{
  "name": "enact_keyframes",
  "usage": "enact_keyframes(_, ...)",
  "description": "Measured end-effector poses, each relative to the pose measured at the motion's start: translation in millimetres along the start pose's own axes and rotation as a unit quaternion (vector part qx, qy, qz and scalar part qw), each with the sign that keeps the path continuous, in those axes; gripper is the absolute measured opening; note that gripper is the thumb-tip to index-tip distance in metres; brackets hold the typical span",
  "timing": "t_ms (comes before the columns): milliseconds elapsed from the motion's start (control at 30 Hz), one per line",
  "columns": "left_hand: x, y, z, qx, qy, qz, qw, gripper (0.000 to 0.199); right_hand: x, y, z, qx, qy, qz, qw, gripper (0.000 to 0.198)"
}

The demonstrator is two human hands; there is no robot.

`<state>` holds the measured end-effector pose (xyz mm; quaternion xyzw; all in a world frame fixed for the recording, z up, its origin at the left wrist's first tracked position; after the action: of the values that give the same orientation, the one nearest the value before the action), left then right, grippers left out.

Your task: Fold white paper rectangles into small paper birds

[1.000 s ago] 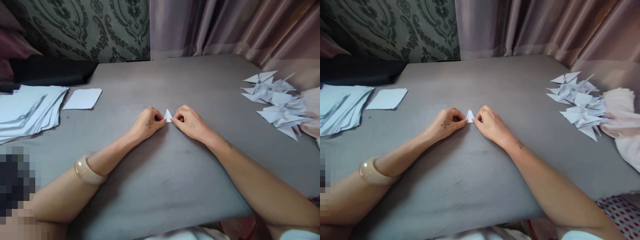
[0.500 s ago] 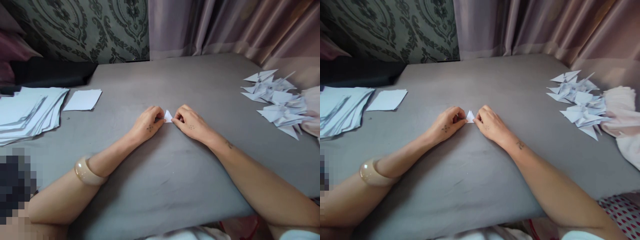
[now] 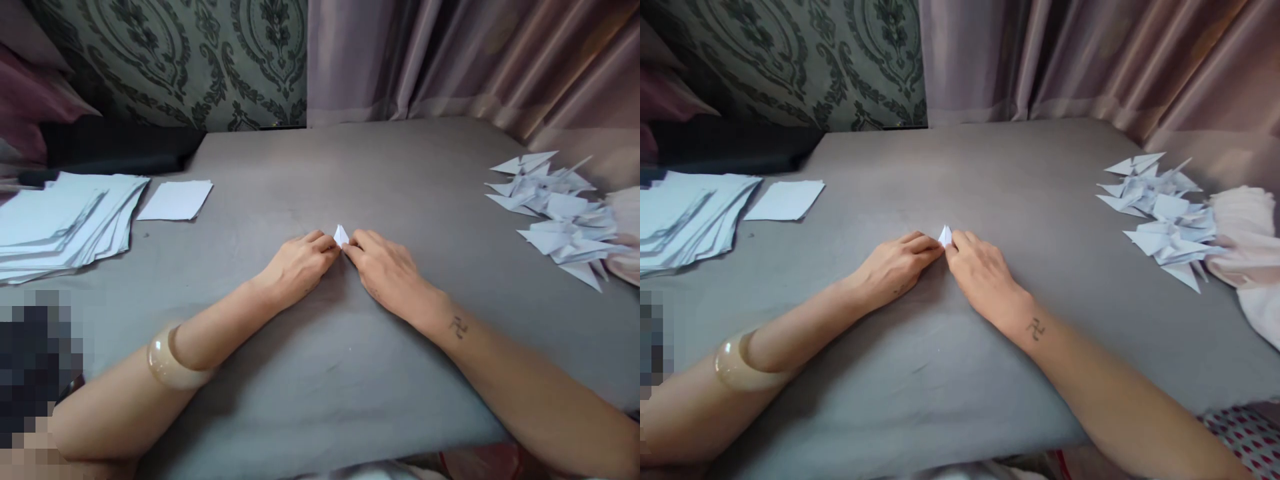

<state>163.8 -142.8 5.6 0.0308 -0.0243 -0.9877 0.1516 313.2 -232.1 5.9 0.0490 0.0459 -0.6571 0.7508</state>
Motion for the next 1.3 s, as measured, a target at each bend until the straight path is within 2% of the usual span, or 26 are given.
enact_keyframes(133, 2, 2, 2, 0.007, -0.013, 0.028, 1.0, 0.031, 1, -3, 3, 0.038, -0.004, 0.015, 0.999, 0.028)
enact_keyframes(300, 3, 0, 2, 0.017, -0.005, 0.035, 0.999, 0.032, 2, 1, 2, 0.015, -0.003, 0.003, 1.0, 0.03)
enact_keyframes(467, 5, -4, -2, 0.044, 0.027, 0.023, 0.998, 0.035, 2, 6, 4, -0.047, -0.018, -0.022, 0.998, 0.033)
enact_keyframes(600, 5, -10, -7, 0.105, 0.068, 0.027, 0.992, 0.037, 0, 9, 6, -0.092, -0.014, -0.028, 0.995, 0.034)
enact_keyframes(700, 2, -19, -9, 0.21, 0.111, 0.054, 0.97, 0.036, -3, 15, 4, -0.144, -0.001, -0.04, 0.989, 0.032)
enact_keyframes(800, -2, -27, -11, 0.326, 0.123, 0.127, 0.929, 0.036, -8, 23, -2, -0.233, 0.031, -0.068, 0.97, 0.03)
enact_keyframes(867, -3, -29, -11, 0.354, 0.117, 0.175, 0.911, 0.033, -12, 29, -7, -0.282, 0.067, -0.106, 0.951, 0.026)
enact_keyframes(933, -3, -27, -10, 0.356, 0.115, 0.198, 0.906, 0.031, -14, 33, -11, -0.311, 0.086, -0.147, 0.935, 0.024)
enact_keyframes(1000, -3, -25, -9, 0.357, 0.118, 0.195, 0.906, 0.03, -16, 35, -14, -0.337, 0.091, -0.171, 0.921, 0.025)
enact_keyframes(1133, -1, -23, -10, 0.373, 0.12, 0.168, 0.904, 0.031, -18, 38, -17, -0.384, 0.063, -0.159, 0.907, 0.029)
enact_keyframes(1300, -1, -24, -12, 0.386, 0.136, 0.119, 0.905, 0.031, -16, 38, -17, -0.383, 0.05, -0.107, 0.916, 0.026)
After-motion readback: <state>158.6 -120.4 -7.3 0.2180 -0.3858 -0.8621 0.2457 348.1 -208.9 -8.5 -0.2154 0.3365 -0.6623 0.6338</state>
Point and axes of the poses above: each hand's wrist, its own x-axis away from the middle knuckle, its own z-axis out of the back of the hand, y = z × x, the point moved 1 cm from there along -x, towards the middle knuckle
